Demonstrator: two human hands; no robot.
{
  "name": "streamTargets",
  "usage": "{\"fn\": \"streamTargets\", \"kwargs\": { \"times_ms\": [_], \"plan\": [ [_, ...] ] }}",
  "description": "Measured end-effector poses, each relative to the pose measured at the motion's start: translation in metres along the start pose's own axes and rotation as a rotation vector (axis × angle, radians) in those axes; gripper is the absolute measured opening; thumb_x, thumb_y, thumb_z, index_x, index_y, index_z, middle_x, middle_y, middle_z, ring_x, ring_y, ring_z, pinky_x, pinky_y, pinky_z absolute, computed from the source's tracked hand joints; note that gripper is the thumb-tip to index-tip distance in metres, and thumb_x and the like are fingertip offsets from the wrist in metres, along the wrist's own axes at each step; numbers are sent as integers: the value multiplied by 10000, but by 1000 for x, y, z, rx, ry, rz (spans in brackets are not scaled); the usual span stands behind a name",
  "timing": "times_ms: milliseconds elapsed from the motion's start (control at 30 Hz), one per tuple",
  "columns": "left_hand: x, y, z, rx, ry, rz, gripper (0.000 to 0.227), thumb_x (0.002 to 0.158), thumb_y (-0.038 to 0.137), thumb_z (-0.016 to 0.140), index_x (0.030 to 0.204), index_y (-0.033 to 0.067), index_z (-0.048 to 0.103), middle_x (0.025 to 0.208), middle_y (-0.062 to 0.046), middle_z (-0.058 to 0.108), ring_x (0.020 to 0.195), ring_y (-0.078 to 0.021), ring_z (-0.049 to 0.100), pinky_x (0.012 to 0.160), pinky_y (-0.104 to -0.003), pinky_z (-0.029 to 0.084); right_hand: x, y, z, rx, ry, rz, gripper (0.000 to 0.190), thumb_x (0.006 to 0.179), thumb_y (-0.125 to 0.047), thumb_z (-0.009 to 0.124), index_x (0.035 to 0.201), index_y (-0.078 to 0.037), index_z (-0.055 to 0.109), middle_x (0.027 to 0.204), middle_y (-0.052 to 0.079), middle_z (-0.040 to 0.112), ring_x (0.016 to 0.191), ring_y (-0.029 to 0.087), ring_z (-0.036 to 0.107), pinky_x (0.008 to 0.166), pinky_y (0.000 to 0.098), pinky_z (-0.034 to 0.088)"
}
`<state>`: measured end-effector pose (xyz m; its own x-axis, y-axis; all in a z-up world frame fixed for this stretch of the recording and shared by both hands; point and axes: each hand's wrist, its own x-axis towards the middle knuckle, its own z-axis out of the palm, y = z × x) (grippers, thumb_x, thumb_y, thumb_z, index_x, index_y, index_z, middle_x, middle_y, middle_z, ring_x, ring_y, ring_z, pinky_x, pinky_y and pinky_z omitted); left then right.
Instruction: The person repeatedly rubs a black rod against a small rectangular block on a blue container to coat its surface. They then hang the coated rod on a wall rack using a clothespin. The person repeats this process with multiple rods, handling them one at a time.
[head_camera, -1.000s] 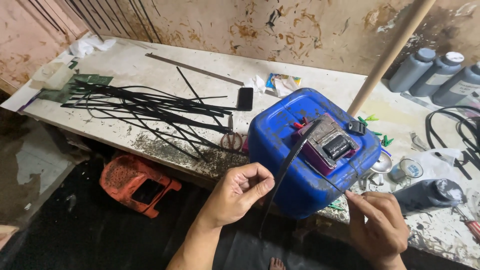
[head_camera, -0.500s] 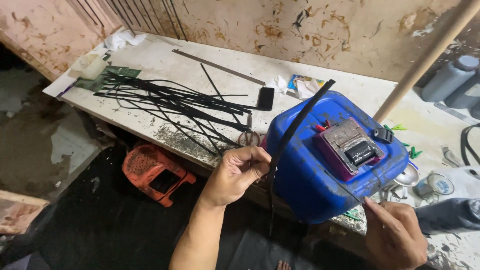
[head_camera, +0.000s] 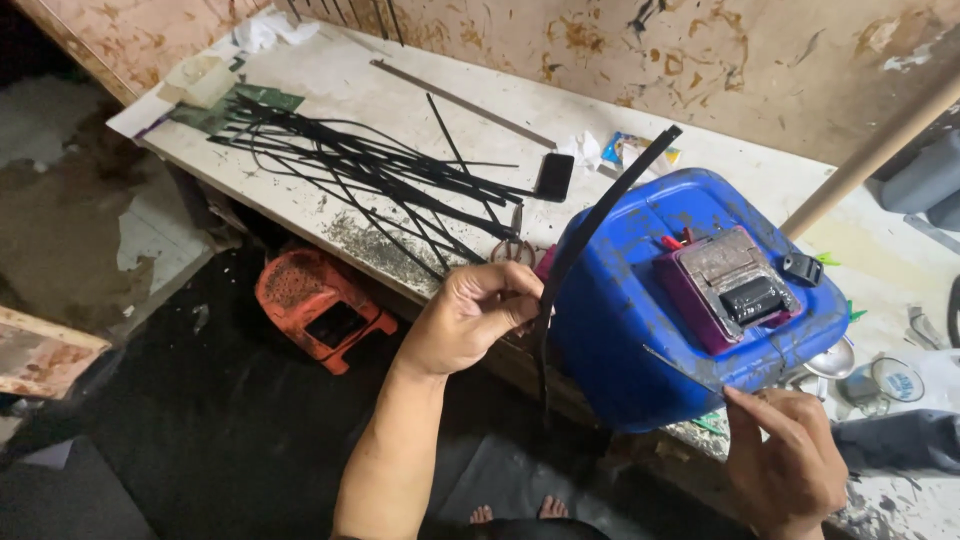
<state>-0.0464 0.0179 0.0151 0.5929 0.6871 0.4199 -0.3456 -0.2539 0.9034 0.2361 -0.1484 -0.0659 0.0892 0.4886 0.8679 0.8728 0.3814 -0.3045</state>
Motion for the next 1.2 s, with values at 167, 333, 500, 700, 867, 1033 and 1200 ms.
{"fn": "streamTargets", "kwargs": {
  "times_ms": [167,333,500,700,867,1033,1200],
  "plan": [
    [0,3,1,-11,-13,19,57,1008,52,670,1007,104,693,923,2,662,786,-94,587,710,-214,508,5,-5,-2,60,-89,-5,141,950,154,743,1056,65,717,846,198,640,728,272,565,730,380,492],
    [3,6,1,-27,4,22,98,1005,15,668,1030,107,691,935,-2,651,754,-89,548,666,-212,490,7,0,-4,101,-136,-16,175,934,180,745,1052,56,709,824,178,632,720,263,557,713,372,479],
    [11,19,3,-4,11,23,68,1016,46,661,1034,108,683,907,24,617,747,-65,532,665,-193,480,10,-1,-6,134,-159,7,164,922,177,744,1047,80,700,843,198,649,730,261,572,711,367,488],
    [18,39,0,-19,17,78,62,1036,47,644,1066,92,675,967,10,640,891,-78,578,783,-188,503,4,15,-16,81,-109,51,173,955,196,796,1074,105,710,905,227,659,782,268,584,751,372,506],
    [19,53,2,7,24,82,25,1040,88,635,1034,78,657,917,11,623,805,-65,553,701,-186,476,6,48,-38,-97,-66,23,153,1076,220,819,1178,129,749,1048,280,715,888,344,646,850,416,524],
    [14,53,1,62,59,65,43,1010,101,663,1032,69,646,899,-5,593,720,-69,549,613,-186,462,11,42,-46,-142,-69,134,226,1071,239,718,1252,107,741,1036,241,695,832,275,596,825,385,498],
    [10,60,4,15,70,101,89,1003,131,661,977,56,621,884,-52,633,787,-128,586,721,-226,505,6,33,-41,-165,-94,310,228,1029,104,703,1244,38,735,878,110,630,760,197,529,732,324,435]
  ]
}}
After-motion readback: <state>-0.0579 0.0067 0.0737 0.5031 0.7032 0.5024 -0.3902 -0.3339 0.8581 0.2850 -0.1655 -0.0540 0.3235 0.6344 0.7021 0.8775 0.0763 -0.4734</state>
